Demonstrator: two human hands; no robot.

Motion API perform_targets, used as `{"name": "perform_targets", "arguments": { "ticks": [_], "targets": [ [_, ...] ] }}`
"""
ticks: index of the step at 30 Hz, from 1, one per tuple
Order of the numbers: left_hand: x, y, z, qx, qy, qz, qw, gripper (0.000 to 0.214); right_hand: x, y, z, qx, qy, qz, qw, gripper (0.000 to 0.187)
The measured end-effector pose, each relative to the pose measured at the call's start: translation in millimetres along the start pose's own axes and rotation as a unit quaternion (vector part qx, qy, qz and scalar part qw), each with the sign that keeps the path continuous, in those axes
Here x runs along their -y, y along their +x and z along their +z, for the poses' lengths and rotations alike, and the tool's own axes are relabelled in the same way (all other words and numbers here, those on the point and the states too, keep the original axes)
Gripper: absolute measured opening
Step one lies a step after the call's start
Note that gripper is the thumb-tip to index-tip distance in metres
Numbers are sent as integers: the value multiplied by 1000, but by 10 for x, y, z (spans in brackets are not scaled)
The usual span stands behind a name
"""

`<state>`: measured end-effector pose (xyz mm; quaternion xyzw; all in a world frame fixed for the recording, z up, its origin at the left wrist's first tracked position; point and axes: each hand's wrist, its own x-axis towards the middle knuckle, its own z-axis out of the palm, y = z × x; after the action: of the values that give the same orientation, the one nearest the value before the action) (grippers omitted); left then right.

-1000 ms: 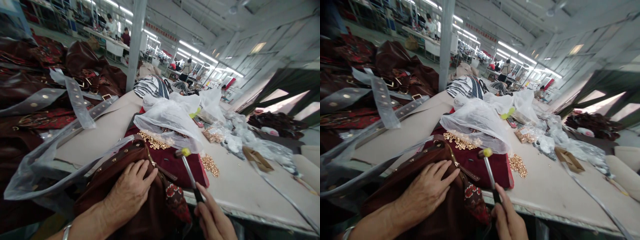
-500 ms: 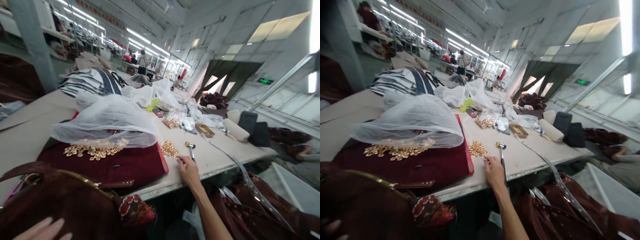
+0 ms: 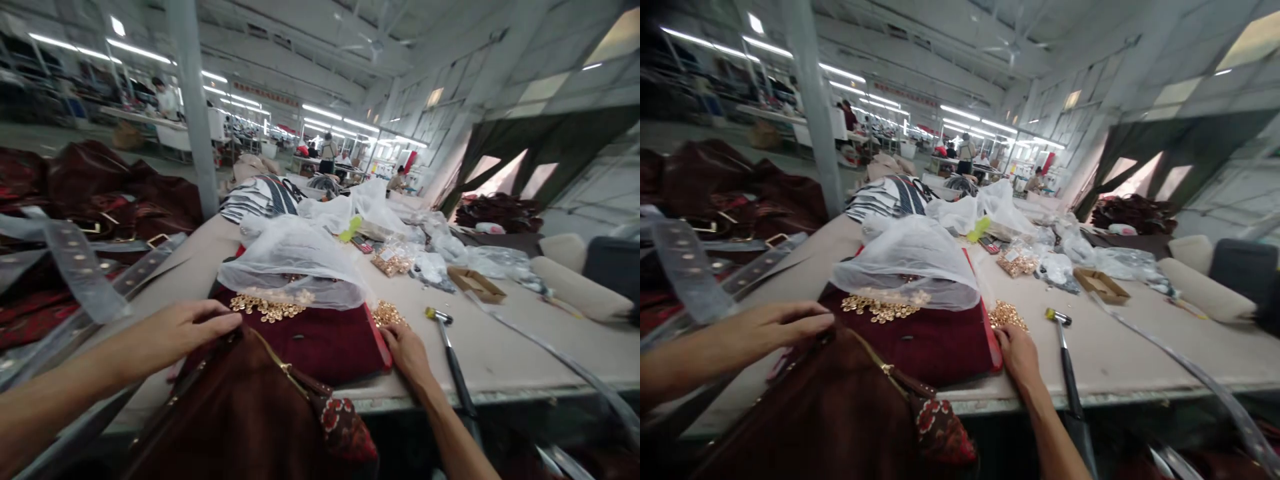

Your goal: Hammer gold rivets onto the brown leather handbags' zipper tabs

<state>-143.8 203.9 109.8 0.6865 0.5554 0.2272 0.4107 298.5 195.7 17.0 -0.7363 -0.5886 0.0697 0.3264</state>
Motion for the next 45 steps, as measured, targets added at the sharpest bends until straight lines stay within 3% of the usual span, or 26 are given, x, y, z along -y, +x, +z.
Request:
{"name": "perform_targets", "arguments": {
  "ticks": [2,5,9,13,16,18,20,28,31,35,39,42,45],
  "targets": [
    [-103,-48,-16,50,-24,-46,997,57,21,-20,-72,-9,35,11,999,32],
    [-179,-203,-24,100,-72,-49,991,54,175,-127,-171,16,101,7,995,43],
    [-242,-580,-27,176,-115,-50,976,47,732,-447,-201,102,242,-25,965,44],
    [-415,-967,54,182,-92,-73,976,41,1505,-876,-214,257,408,-11,876,38],
    [-541,-1194,126,162,-49,-96,981,34,1964,-1164,-242,403,487,14,774,36],
    [-585,-1309,157,150,-19,-93,984,30,2162,-1313,-256,464,521,11,716,37],
    [-598,-1399,177,145,4,-82,986,24,2286,-1424,-266,489,525,0,697,35],
    [-564,-1619,270,111,37,-34,993,11,2406,-1624,-326,478,440,-102,754,19],
    [-540,-1698,343,101,54,-17,993,9,2382,-1691,-358,474,414,-102,770,10],
    [-501,-1807,482,45,111,-1,993,12,2327,-1830,-362,430,417,-101,794,9],
    [-456,-1828,620,34,136,33,990,11,2220,-1951,-364,367,424,-169,810,10],
    [-403,-1778,738,31,152,124,980,6,2110,-1937,-489,376,369,-129,840,27],
    [-421,-1815,855,31,205,304,930,10,2076,-1809,-736,468,323,-120,814,44]
  ]
}}
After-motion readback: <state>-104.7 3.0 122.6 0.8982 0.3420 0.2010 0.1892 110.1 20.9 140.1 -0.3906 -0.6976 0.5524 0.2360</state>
